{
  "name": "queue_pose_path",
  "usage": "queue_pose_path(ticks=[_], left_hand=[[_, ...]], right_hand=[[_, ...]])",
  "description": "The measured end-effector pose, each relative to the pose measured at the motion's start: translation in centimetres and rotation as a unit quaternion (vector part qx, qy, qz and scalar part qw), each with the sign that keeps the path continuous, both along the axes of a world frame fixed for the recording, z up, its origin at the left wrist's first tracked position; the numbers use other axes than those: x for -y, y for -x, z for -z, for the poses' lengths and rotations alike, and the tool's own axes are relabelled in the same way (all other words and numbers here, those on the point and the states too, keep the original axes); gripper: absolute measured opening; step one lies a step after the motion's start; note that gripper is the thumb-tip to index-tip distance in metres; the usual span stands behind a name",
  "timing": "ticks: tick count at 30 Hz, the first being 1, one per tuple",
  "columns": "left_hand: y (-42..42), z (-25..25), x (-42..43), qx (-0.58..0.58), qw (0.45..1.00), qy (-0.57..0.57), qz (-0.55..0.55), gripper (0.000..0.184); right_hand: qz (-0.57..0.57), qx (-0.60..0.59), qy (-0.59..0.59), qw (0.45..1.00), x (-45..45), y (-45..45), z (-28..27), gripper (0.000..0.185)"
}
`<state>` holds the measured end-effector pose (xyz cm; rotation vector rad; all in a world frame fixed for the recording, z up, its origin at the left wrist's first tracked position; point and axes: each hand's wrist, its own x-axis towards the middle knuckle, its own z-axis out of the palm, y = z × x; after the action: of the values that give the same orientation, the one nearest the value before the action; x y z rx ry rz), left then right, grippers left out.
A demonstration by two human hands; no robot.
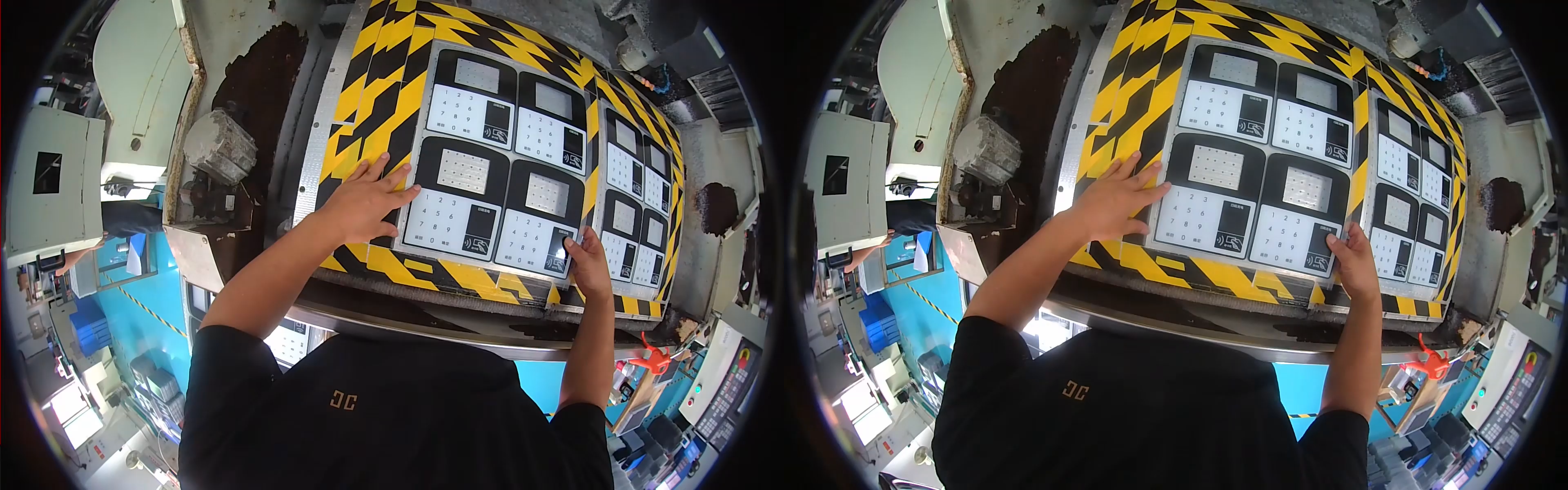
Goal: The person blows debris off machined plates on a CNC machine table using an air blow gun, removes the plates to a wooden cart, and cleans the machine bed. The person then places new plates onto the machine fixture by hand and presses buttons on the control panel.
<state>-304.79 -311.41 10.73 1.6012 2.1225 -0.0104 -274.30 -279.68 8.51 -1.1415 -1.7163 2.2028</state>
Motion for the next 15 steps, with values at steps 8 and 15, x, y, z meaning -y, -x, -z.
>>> queue_pose_path(ticks=[8,15], left_hand=[[-0.2,-0.3,-0.3,-0.008,1.000,0.015,-0.003,0.074],[-1.3,-1.4,-0.7,-0.042,0.998,0.036,-0.007,0.081]], right_hand=[[0.002,0.000,-0.003,1.000,0.1,0.1,0.0,0.023],[0.002,0.003,-0.009,1.000,0.1,0.2,-0.1,0.024]])
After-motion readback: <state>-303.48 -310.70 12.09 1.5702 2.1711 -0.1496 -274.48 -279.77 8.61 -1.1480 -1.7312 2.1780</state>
